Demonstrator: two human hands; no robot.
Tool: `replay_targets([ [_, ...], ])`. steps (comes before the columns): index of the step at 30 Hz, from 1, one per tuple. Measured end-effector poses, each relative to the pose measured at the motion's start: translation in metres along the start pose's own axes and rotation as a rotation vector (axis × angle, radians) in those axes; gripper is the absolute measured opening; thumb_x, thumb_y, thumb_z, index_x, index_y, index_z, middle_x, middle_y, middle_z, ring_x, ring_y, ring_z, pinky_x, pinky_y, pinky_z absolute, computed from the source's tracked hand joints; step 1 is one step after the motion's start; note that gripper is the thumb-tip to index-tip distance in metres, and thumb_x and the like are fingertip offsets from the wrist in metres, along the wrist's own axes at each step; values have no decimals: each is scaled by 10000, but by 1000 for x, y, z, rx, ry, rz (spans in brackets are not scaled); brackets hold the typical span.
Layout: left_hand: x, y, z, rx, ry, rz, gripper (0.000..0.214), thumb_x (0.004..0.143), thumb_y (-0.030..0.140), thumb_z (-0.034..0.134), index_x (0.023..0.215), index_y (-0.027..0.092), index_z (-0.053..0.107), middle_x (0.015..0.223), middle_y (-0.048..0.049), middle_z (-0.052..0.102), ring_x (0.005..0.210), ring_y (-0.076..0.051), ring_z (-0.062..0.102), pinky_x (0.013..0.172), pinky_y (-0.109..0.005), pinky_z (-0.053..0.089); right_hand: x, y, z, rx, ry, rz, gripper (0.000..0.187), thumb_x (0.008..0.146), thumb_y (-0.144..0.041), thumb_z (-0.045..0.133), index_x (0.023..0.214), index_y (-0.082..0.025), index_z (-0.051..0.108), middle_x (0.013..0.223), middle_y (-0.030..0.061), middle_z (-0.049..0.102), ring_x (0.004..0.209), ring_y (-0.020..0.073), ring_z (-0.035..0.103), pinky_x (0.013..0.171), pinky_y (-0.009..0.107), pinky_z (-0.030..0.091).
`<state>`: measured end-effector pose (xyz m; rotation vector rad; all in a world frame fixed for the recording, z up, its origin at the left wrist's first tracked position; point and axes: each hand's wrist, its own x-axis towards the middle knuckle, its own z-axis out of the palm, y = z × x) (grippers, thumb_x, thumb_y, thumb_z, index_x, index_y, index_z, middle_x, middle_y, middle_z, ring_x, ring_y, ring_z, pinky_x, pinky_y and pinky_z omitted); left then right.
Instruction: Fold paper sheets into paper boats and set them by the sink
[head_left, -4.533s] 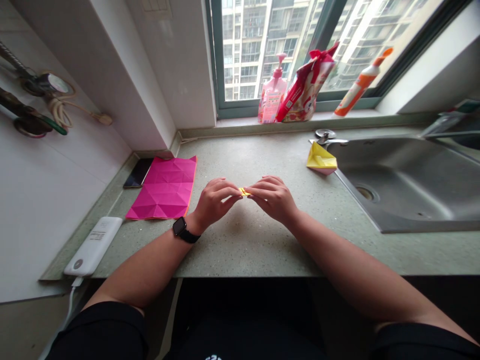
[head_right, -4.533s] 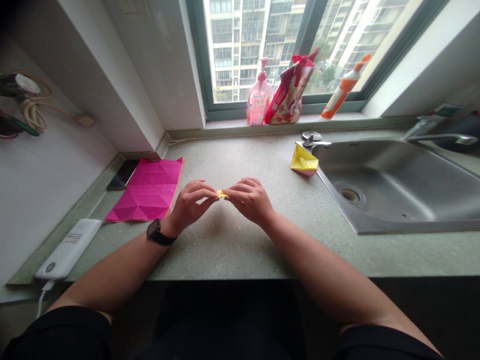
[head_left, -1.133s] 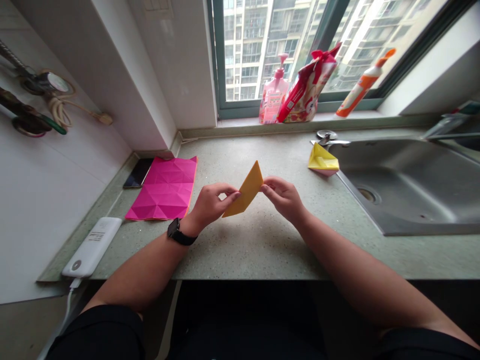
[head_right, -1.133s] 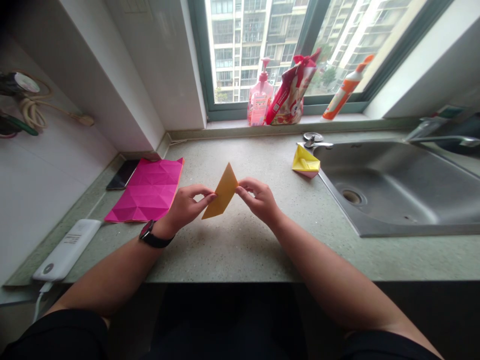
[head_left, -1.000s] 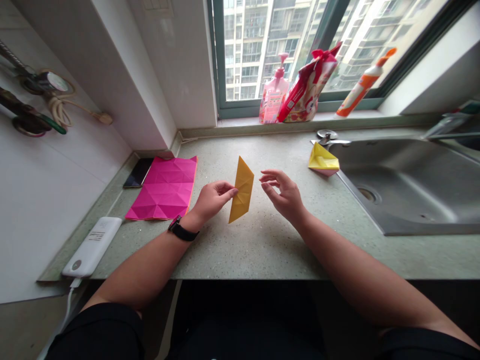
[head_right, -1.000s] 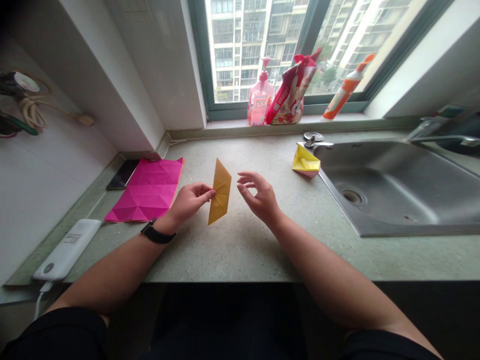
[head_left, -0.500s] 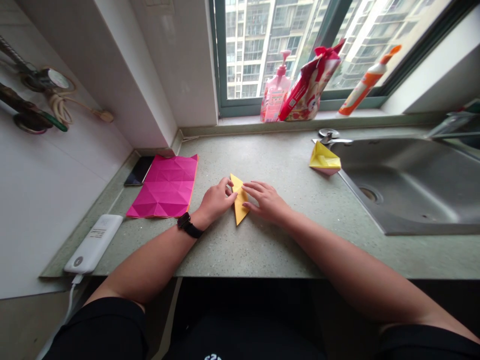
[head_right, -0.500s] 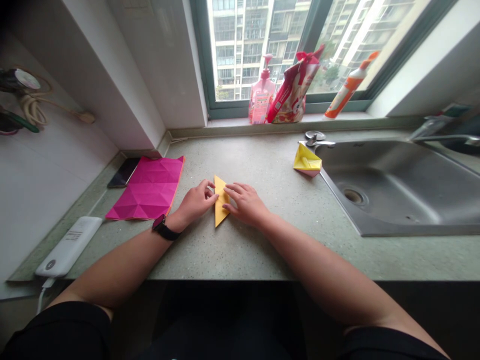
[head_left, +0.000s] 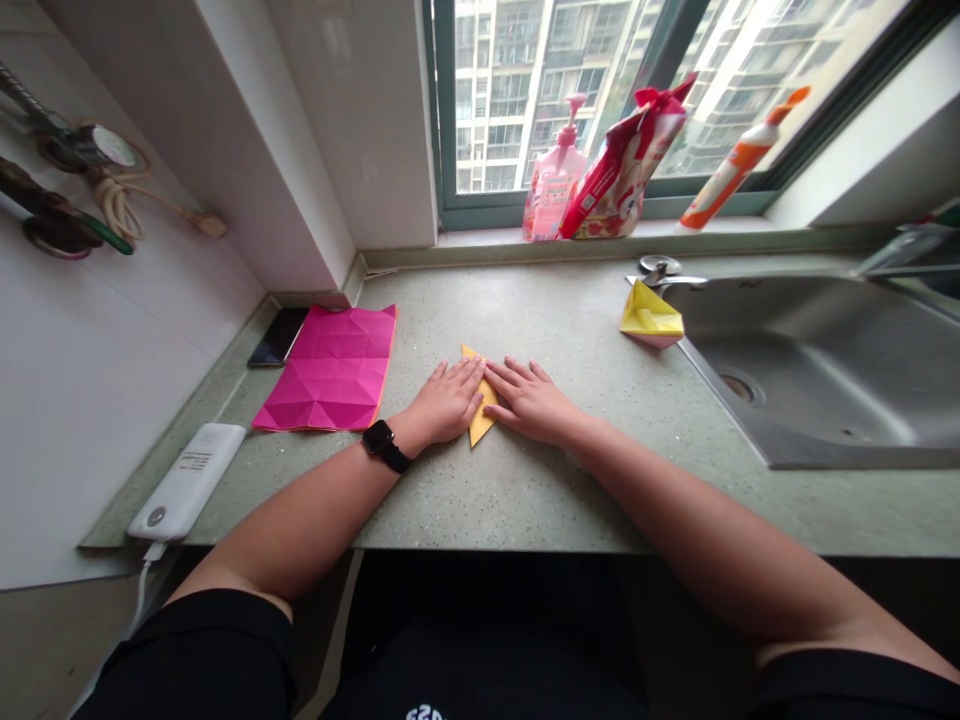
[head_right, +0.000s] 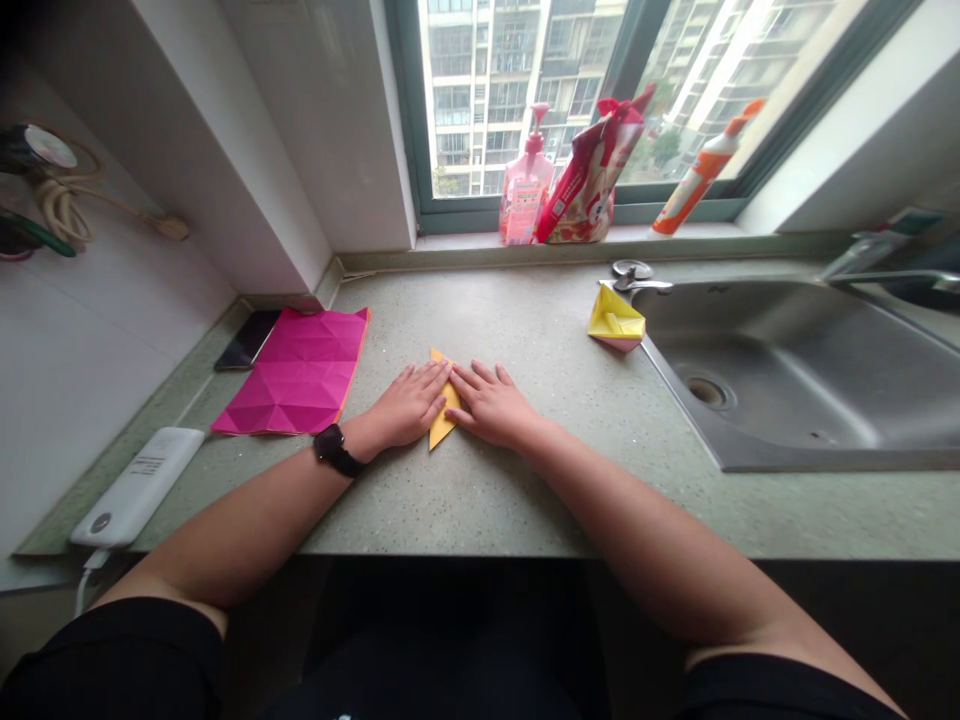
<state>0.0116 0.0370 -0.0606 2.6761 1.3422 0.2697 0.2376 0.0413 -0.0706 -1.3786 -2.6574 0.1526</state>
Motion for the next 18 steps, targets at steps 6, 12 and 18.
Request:
replay_targets([
  [6, 11, -17, -9, 12, -85, -37, 655, 1136, 432, 300, 1743, 186, 331, 1806, -127, 326, 1704, -283, 255, 1397, -544, 132, 2, 2, -1, -24, -9, 0, 768, 1080, -679, 440, 1755, -328, 335, 1798, 18, 359, 1673, 398, 290, 1364, 637, 241],
  [12, 28, -31, -22, 32, -152, -88, 659, 1135, 421, 272, 1749, 185, 320, 1825, -106, 271, 1708, -315, 235, 1388, -619, 116, 2, 2, -3, -31, -36, 12, 725, 1094, -638, 421, 1746, -325, 361, 1802, 11, 350, 1679, 387, 277, 1370, 623, 237],
  [18, 32, -21, -25, 5, -159, -147, 636, 1141, 409, 252, 1748, 234, 333, 1823, -110, 281, 1705, -370, 224, 1340, -745, 135, 3, 2, 0, -30, -19, 9, 714, 1097, -618, 402, 1749, -333, 350, 1798, 11, 358, 1680, 386, 274, 1366, 635, 231],
])
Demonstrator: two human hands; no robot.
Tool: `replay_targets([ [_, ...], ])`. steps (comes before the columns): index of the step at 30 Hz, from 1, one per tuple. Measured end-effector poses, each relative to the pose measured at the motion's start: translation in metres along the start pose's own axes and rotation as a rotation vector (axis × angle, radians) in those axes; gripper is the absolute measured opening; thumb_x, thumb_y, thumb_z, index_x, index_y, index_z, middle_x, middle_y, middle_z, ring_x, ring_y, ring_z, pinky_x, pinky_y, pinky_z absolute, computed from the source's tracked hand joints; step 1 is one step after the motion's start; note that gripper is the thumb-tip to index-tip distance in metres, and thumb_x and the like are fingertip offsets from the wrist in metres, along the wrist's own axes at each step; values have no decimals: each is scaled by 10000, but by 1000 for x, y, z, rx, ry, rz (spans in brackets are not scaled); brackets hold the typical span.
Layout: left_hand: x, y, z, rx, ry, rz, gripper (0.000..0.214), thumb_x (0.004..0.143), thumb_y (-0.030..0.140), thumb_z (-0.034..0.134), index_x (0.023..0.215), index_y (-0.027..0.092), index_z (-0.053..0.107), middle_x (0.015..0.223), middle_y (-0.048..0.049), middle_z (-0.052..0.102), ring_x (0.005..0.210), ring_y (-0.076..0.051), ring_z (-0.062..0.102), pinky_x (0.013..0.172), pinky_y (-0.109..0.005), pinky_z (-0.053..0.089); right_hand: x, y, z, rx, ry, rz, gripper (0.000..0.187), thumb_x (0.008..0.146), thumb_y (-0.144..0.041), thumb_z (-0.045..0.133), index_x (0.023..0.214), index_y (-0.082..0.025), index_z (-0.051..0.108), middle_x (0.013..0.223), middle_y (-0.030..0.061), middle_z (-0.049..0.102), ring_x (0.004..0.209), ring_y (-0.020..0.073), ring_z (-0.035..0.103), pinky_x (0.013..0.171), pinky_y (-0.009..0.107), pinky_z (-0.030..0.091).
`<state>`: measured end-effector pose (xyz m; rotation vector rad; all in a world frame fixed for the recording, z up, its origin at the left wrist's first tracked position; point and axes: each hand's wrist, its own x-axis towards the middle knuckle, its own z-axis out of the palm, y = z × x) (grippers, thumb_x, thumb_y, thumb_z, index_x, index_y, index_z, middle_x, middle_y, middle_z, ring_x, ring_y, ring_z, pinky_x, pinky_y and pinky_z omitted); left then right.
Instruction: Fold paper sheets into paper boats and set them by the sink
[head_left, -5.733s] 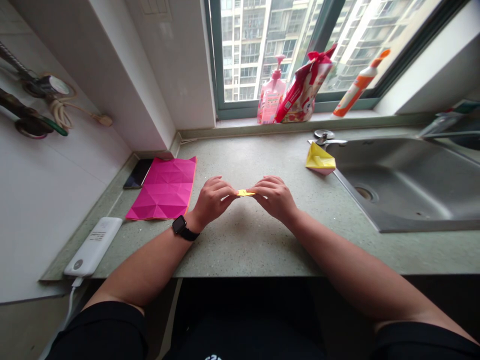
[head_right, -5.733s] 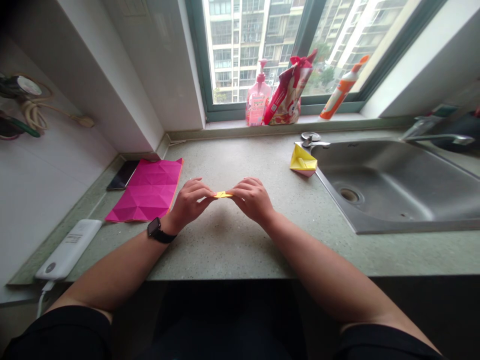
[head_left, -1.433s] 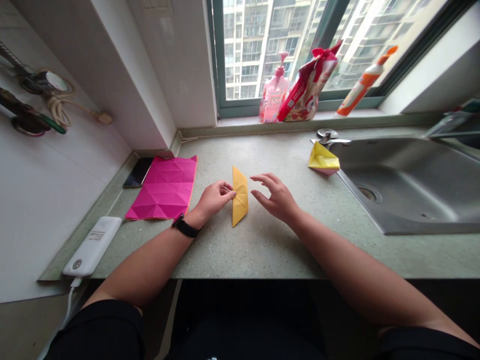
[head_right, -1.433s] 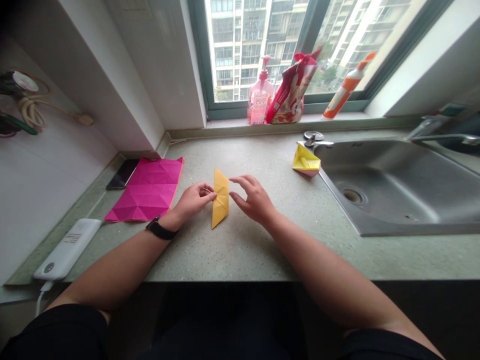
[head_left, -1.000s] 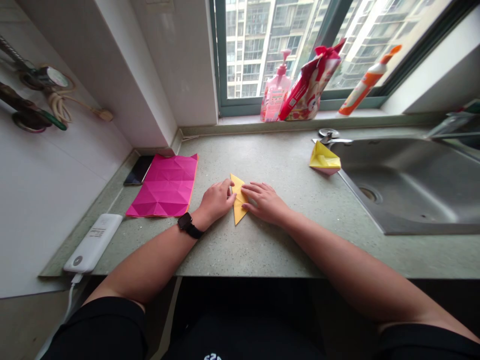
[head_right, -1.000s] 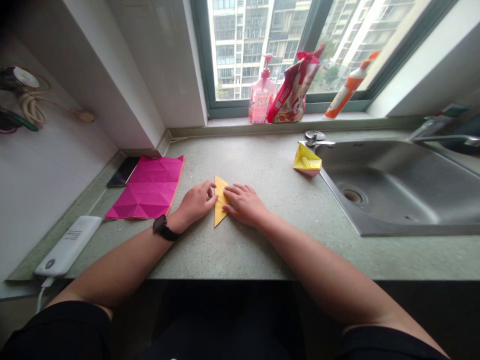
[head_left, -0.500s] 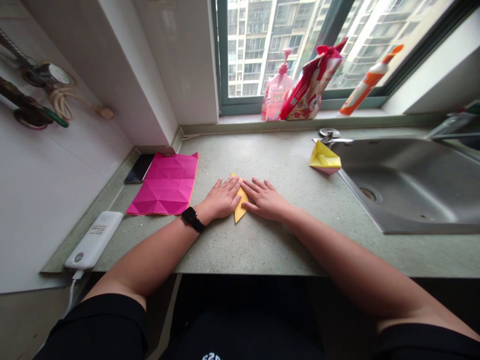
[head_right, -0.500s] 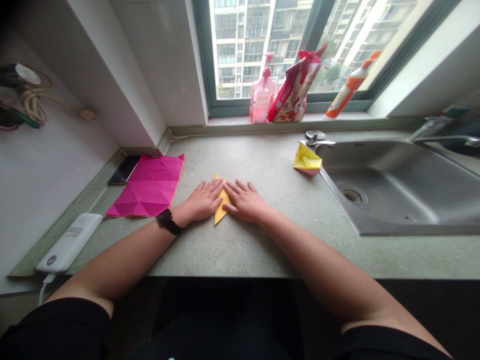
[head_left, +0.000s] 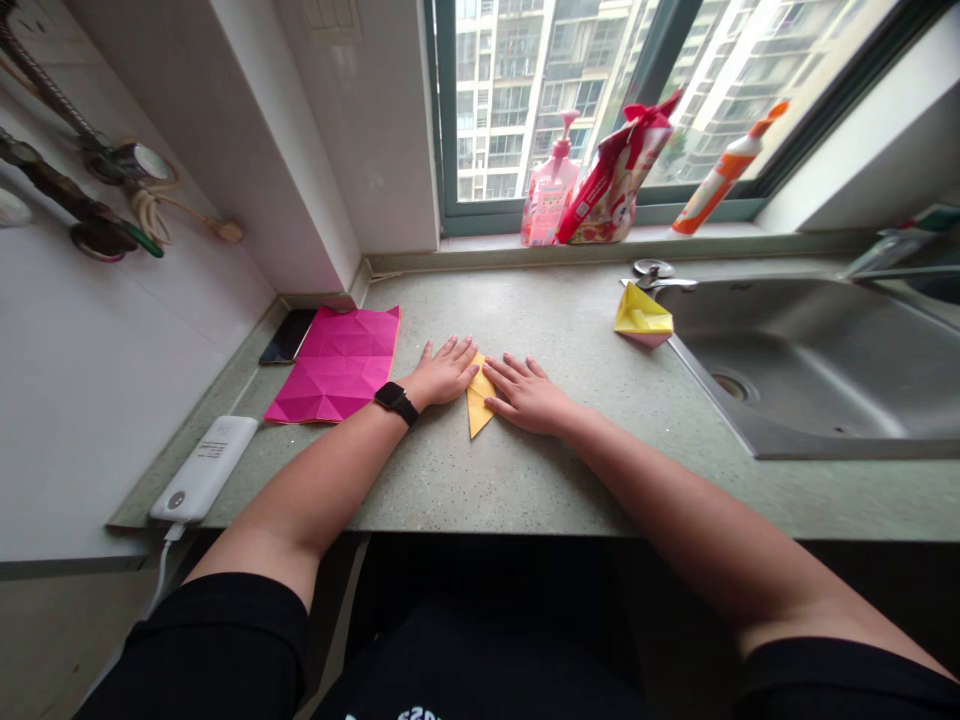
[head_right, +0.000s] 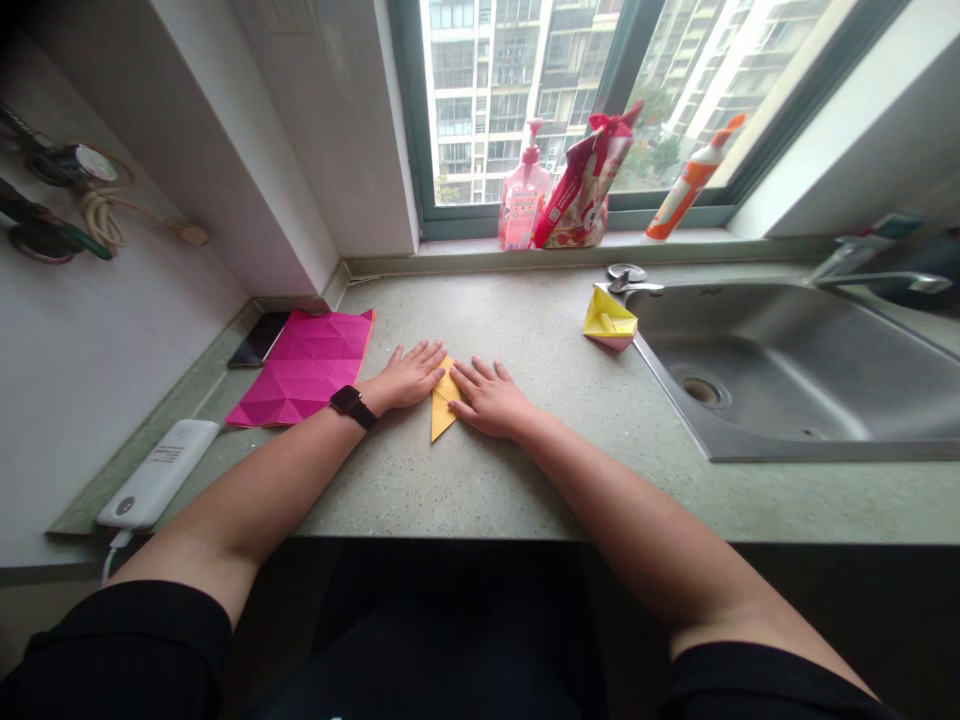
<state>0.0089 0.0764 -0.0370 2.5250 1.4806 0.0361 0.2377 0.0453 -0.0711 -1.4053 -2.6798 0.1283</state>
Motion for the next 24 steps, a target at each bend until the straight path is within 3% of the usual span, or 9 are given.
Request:
replay_targets([
  [3, -1, 10, 5, 8, 41, -13, 617, 1144, 403, 253, 1737, 272, 361, 1832, -89, 261, 1716, -390, 170, 1312, -798, 124, 0, -1, 0, 5, 10, -7, 714, 1097, -618, 396, 1744, -319, 363, 1798, 23, 355, 1677, 392, 281, 1359, 653, 238],
  [9, -2, 15, 14, 31, 77, 72, 619, 1149, 373, 259, 1743, 215, 341, 1814, -109, 308, 1704, -293, 251, 1385, -635, 85, -3, -6, -1, 5, 14, 7, 711, 1109, -611, 357, 1733, -273, 393, 1804, 57, 341, 1677, 382, 289, 1353, 640, 258],
  [15, -2, 15, 12, 51, 45, 65, 624, 1155, 392, 251, 1744, 206, 334, 1822, -101, 279, 1706, -293, 248, 1386, -628, 107, -12, -15, 4, 10, 47, 29, 750, 1088, -652, 379, 1724, -255, 415, 1783, 106, 393, 1658, 419, 325, 1332, 674, 274],
  [19, -3, 17, 10, 66, 27, 67, 622, 1157, 387, 250, 1744, 203, 334, 1829, -103, 257, 1710, -312, 230, 1378, -661, 105, -14, -22, 3, 25, 39, 61, 888, 1019, -759, 456, 1734, -237, 394, 1797, 135, 361, 1664, 452, 293, 1335, 692, 240],
  [24, -3, 18, 8, 85, 9, 52, 615, 1165, 431, 230, 1752, 273, 319, 1839, -75, 241, 1718, -317, 200, 1376, -668, 109, -13, -30, -1, 51, -58, 104, 1148, 907, -908, 486, 1762, -164, 309, 1833, 170, 243, 1691, 492, 158, 1340, 739, 113],
])
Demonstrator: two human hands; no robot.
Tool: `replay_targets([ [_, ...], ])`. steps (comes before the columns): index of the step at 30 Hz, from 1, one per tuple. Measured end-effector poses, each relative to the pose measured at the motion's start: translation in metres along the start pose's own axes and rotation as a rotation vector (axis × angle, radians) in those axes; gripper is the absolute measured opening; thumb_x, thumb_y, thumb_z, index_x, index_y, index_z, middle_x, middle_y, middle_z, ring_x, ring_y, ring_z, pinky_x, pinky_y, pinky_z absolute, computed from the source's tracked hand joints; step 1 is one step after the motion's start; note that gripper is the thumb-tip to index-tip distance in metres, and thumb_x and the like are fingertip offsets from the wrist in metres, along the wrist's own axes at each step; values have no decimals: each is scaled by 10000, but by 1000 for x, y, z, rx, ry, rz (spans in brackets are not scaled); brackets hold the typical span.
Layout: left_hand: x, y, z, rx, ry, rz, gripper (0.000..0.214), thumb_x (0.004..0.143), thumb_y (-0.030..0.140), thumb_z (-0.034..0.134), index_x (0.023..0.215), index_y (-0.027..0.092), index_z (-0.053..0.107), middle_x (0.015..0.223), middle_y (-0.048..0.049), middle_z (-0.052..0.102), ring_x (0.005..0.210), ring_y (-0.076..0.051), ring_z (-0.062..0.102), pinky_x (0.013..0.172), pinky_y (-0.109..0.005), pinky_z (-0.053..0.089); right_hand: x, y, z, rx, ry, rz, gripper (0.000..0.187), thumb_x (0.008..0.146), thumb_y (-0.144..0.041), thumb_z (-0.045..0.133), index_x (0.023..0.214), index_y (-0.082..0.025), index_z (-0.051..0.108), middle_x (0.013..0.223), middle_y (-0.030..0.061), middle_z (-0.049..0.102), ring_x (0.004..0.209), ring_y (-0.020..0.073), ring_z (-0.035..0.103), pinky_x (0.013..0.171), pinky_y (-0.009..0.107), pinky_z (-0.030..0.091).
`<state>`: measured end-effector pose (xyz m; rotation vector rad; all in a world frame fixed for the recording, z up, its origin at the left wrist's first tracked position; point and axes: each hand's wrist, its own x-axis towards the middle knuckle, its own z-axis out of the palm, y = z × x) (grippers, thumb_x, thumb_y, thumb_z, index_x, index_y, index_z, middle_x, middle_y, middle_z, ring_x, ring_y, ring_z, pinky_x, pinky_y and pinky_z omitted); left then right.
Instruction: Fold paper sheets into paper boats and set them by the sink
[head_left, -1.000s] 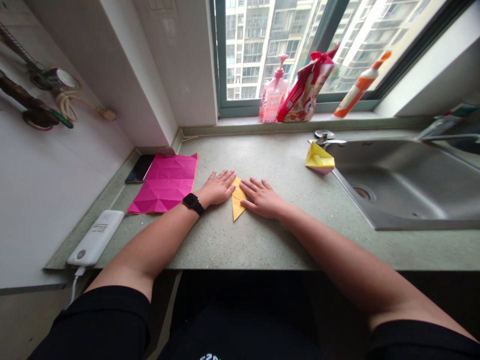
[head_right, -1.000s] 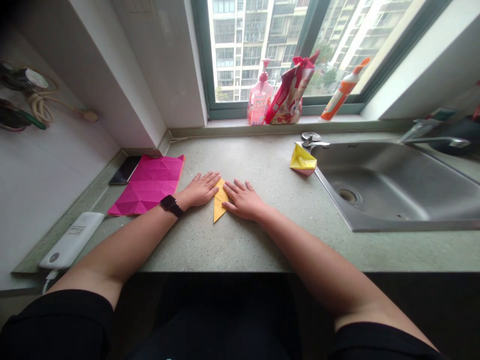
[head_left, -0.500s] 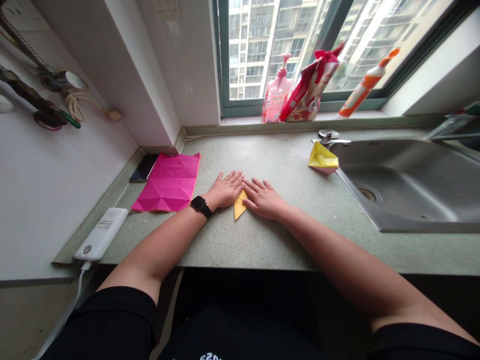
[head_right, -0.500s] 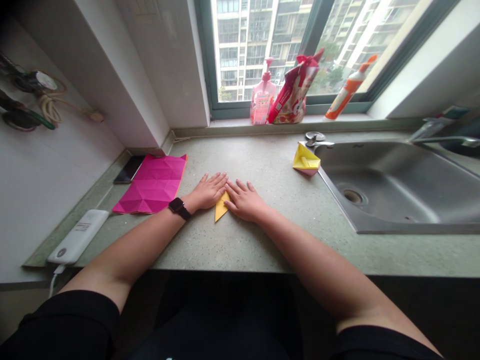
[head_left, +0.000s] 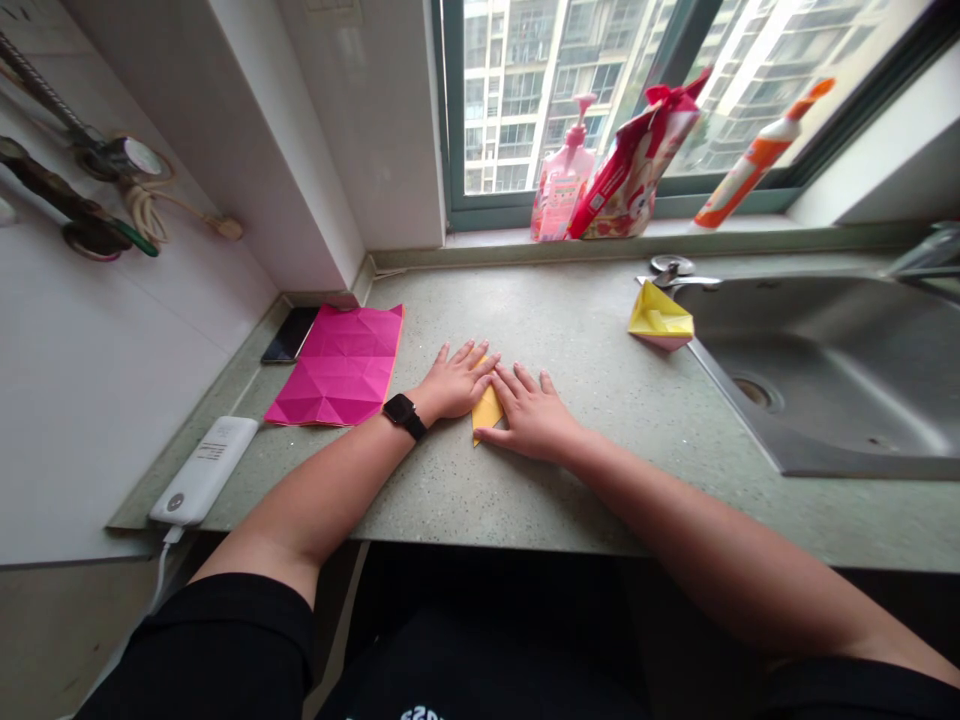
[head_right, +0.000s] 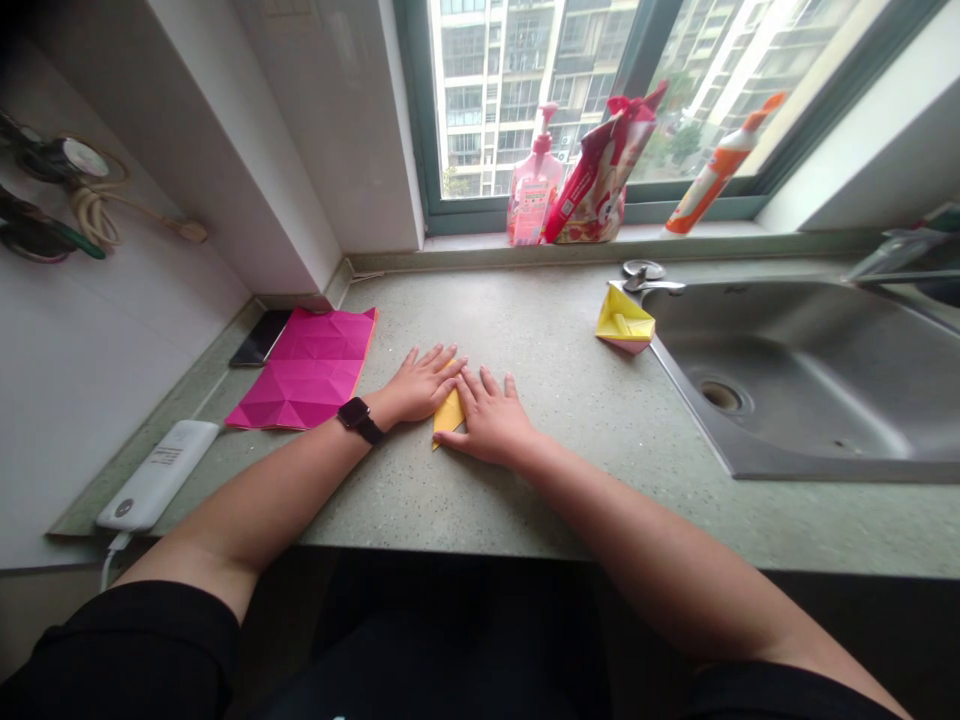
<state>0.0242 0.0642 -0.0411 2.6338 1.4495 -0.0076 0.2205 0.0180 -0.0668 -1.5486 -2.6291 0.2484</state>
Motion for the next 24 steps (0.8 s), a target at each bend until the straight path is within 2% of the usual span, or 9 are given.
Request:
replay_targets([
  [8, -1, 0, -2, 1, -18, 12, 644, 1166, 486, 227, 1773, 275, 255, 1852, -95, 173, 1721, -342, 176, 1366, -685, 111, -2, -10, -11, 14, -89, 35, 1244, 868, -944, 493, 1765, -111, 271, 1846, 186, 155, 1707, 478, 62, 1341, 734, 6],
  [14, -1, 1, -2, 1, -21, 17, 645, 1164, 475, 238, 1762, 241, 289, 1848, -124, 189, 1717, -359, 183, 1359, -697, 107, -2, -13, -15, 30, -96, 42, 1262, 839, -952, 546, 1760, -126, 294, 1845, 197, 139, 1704, 490, 56, 1323, 771, 13],
  [16, -1, 2, -3, -2, -18, 17, 644, 1163, 471, 237, 1759, 235, 299, 1846, -134, 196, 1716, -365, 184, 1355, -705, 106, -1, -8, -14, 49, -83, 28, 1204, 870, -927, 539, 1758, -148, 310, 1845, 186, 161, 1704, 481, 85, 1330, 759, 42],
  [19, 0, 2, -3, -3, -24, 21, 645, 1160, 467, 245, 1757, 231, 301, 1844, -143, 200, 1715, -377, 184, 1347, -719, 107, 0, 3, -11, 89, -37, 11, 927, 1023, -791, 410, 1745, -212, 364, 1834, 139, 252, 1704, 424, 172, 1349, 711, 111],
  [21, 0, 2, -3, -4, -34, 23, 646, 1157, 463, 251, 1759, 232, 294, 1845, -145, 197, 1715, -379, 182, 1346, -723, 109, 1, 9, -9, 96, 2, -6, 799, 1073, -699, 371, 1733, -249, 393, 1822, 112, 307, 1698, 395, 219, 1355, 682, 151],
  [24, 1, 0, -2, -8, -32, 23, 639, 1157, 456, 242, 1762, 255, 287, 1847, -119, 203, 1717, -356, 186, 1358, -699, 104, 1, 13, -4, 63, 37, -24, 804, 1050, -669, 460, 1739, -262, 377, 1820, 106, 320, 1695, 405, 223, 1354, 669, 180],
])
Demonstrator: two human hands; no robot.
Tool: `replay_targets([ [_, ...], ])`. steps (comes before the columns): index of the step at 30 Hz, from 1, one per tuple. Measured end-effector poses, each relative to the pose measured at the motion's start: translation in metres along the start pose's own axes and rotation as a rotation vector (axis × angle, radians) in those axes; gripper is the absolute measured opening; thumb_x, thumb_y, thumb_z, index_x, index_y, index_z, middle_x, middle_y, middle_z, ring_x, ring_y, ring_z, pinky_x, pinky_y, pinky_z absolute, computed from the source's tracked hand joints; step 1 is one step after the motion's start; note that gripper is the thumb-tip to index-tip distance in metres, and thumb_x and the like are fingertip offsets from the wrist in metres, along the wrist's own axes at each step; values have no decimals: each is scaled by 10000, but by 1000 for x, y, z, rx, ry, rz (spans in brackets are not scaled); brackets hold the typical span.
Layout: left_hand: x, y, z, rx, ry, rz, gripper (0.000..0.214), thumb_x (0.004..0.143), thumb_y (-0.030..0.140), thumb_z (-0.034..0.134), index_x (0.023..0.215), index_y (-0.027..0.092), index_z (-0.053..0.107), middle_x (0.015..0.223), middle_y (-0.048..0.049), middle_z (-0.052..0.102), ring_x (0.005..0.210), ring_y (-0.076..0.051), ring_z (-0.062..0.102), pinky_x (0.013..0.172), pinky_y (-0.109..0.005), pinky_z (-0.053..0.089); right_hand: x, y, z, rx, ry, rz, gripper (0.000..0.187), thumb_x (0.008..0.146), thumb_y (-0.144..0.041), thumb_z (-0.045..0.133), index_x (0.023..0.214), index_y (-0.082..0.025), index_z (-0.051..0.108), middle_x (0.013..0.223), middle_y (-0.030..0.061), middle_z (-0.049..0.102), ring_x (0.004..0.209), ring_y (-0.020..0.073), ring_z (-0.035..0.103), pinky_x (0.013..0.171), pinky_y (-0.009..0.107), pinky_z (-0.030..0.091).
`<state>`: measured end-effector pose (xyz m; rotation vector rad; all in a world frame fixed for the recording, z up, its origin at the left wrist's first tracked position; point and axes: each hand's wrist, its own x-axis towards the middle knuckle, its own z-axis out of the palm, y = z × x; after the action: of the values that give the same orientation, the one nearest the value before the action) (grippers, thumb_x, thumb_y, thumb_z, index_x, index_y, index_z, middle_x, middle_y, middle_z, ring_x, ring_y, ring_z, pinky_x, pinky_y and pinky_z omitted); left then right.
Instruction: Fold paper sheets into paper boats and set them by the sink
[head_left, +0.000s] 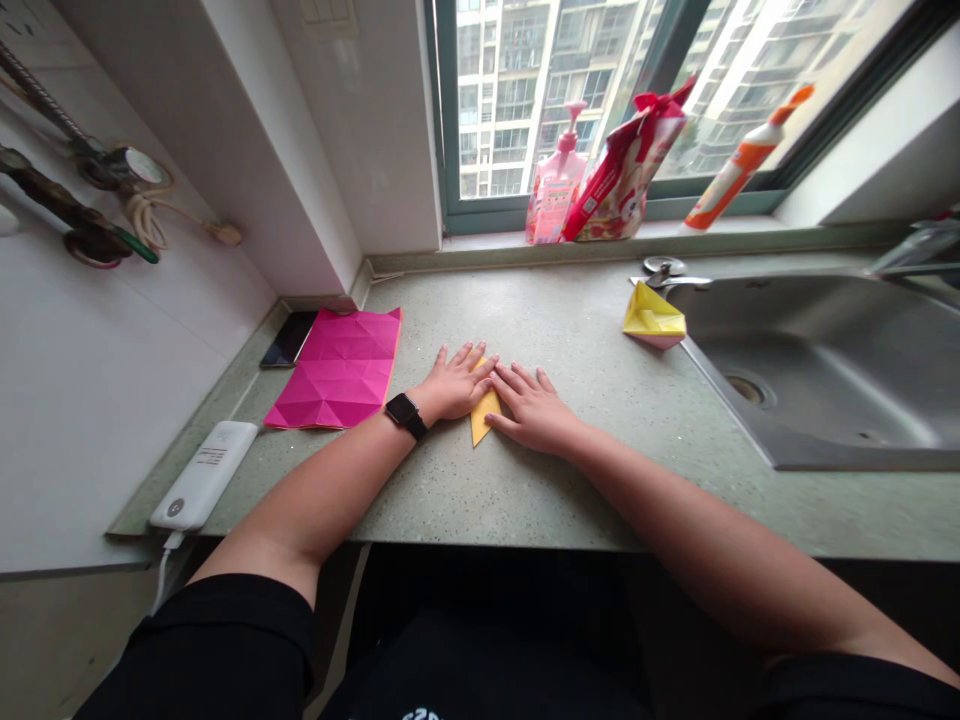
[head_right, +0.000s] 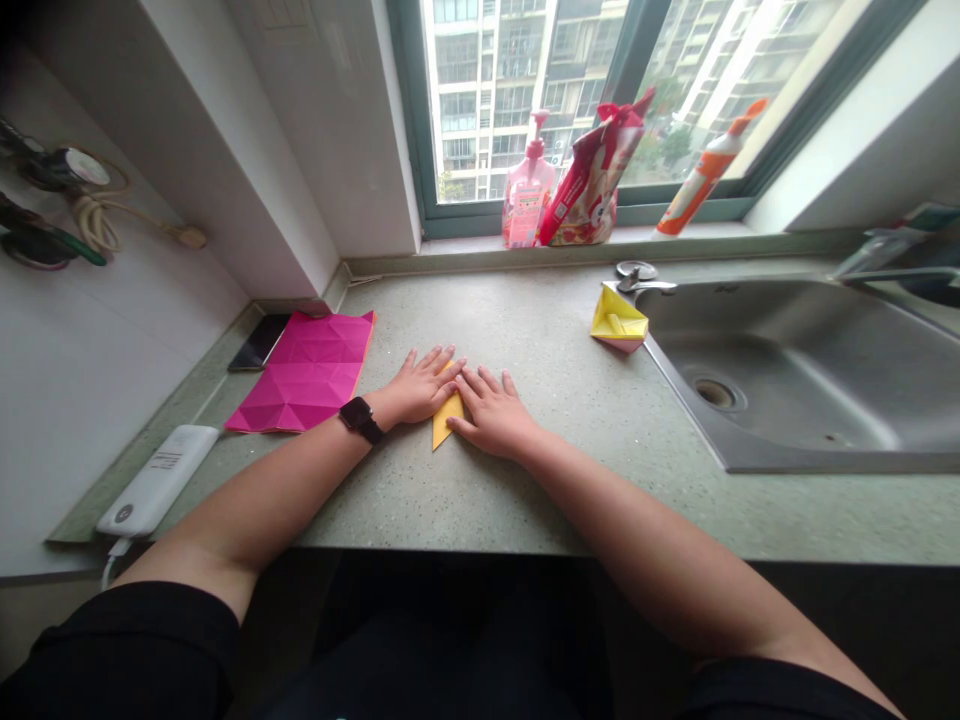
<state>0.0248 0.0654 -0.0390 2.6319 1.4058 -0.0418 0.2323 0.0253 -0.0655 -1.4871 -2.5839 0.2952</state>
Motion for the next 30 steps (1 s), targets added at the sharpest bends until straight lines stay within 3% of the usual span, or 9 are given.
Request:
replay_targets([
  [5, 6, -10, 0, -30, 11, -32, 634, 1156, 426, 208, 1760, 254, 298, 1846, -84, 215, 1717, -305, 207, 1384, -636, 98, 0, 1, 3, -27, -7, -2, 826, 1046, -671, 471, 1753, -265, 342, 1819, 108, 324, 1697, 405, 218, 1355, 664, 190],
  [9, 15, -21, 1, -67, 53, -131, 634, 1150, 434, 255, 1757, 262, 312, 1839, -78, 241, 1715, -320, 210, 1384, -648, 85, 0, 1, -1, -22, -24, 1, 813, 1048, -676, 478, 1736, -254, 381, 1815, 109, 330, 1696, 404, 223, 1354, 661, 207],
  [13, 23, -32, 3, -161, 160, -287, 675, 1135, 391, 336, 1761, 151, 266, 1821, -155, 273, 1715, -326, 210, 1396, -595, 116, 0, 2, -5, 5, -6, 11, 736, 1056, -625, 518, 1694, -264, 453, 1793, 105, 386, 1683, 387, 275, 1354, 645, 237],
  [16, 24, -40, 3, -270, 220, -323, 664, 1113, 301, 382, 1739, 102, 281, 1792, -201, 332, 1697, -320, 270, 1393, -557, 170, 3, 8, -7, 65, 63, 5, 647, 1083, -560, 493, 1658, -264, 494, 1725, 120, 500, 1636, 358, 389, 1342, 612, 288],
  [22, -3, -36, 4, -319, 241, -251, 489, 1063, 309, 538, 1543, 217, 558, 1661, -136, 552, 1587, -290, 468, 1376, -544, 254, 8, 16, -11, 239, 203, -7, 610, 1100, -504, 444, 1643, -232, 492, 1466, 129, 728, 1414, 334, 629, 1223, 553, 467],
  [26, -24, -25, 6, -425, 325, -90, 385, 1042, 271, 567, 1421, 226, 621, 1525, -104, 663, 1476, -284, 575, 1354, -574, 300, 7, 12, -15, 303, 215, 2, 612, 1104, -509, 429, 1645, -228, 484, 1374, 106, 777, 1343, 329, 669, 1187, 537, 489],
  [30, -29, -19, 1, -505, 284, 80, 303, 1053, 226, 539, 1321, 245, 681, 1426, -80, 727, 1393, -260, 635, 1285, -504, 427, 7, 7, -17, 326, 212, 2, 607, 1091, -482, 450, 1650, -248, 480, 1375, 94, 782, 1330, 332, 673, 1176, 545, 489],
])
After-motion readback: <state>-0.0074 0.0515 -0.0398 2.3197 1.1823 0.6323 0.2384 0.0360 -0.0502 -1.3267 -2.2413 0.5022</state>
